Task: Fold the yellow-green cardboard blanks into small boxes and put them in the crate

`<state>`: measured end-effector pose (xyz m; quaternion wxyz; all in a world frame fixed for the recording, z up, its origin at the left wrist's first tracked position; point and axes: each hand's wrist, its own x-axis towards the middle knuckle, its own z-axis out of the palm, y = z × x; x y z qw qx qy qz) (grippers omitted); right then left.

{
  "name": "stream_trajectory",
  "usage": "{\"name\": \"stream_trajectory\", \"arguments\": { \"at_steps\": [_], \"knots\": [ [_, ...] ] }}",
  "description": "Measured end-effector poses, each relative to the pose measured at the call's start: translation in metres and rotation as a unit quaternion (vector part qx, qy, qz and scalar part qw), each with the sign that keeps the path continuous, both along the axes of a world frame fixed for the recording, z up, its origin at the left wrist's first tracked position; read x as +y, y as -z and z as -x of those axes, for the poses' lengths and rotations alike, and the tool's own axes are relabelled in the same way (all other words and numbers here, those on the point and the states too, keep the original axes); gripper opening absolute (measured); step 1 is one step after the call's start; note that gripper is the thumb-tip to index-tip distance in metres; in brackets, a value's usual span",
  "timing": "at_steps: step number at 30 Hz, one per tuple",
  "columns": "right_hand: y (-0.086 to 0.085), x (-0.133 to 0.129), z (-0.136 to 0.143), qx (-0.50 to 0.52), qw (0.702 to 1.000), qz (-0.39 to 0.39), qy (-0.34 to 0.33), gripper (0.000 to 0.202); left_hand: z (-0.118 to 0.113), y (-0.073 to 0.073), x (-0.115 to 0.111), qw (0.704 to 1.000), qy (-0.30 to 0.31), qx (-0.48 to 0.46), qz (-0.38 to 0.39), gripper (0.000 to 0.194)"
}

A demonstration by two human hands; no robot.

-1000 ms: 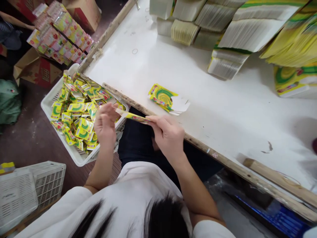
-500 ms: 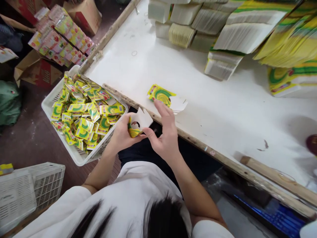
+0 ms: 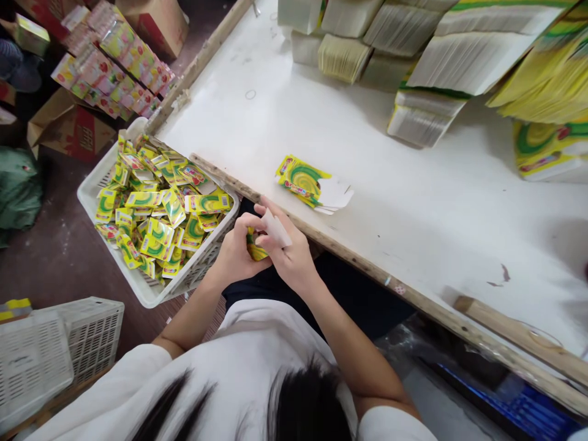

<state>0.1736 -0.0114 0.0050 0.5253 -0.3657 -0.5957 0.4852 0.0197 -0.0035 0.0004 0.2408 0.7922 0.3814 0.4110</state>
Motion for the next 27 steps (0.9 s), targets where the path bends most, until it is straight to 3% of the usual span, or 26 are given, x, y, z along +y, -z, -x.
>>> {"name": "stream_trajectory", "arguments": {
  "at_steps": [2,4,7,10,19,24,27],
  "knots": [
    [-0.004,-0.001,-0.001,-0.081,0.993,-0.089,-0.02,0.072,-0.001,0.004,0.0,1.0,-0.018,0.0,0.015,0.061],
    [-0.007,-0.002,-0.002,-0.157,0.974,-0.158,-0.039,0.061,-0.001,0.008,0.001,0.999,-0.044,-0.016,-0.012,0.062],
    [-0.008,-0.002,-0.002,-0.2,0.959,-0.2,-0.008,0.043,-0.001,0.011,0.004,0.996,-0.078,-0.034,-0.037,0.06],
    [-0.009,0.0,-0.004,-0.214,0.953,-0.213,0.007,0.033,0.003,0.009,0.006,0.997,-0.069,-0.039,-0.021,0.06],
    [-0.014,-0.001,-0.017,-0.28,0.94,-0.19,-0.039,0.015,0.008,-0.001,0.004,0.999,-0.043,0.002,0.0,0.056],
    [-0.016,-0.003,-0.016,-0.307,0.932,-0.191,-0.026,0.017,0.007,-0.002,0.002,1.0,-0.031,-0.001,-0.001,0.054],
    [-0.014,-0.005,-0.013,-0.324,0.927,-0.183,-0.044,0.028,0.009,-0.004,0.003,0.999,-0.034,0.009,-0.007,0.052]
  ]
}}
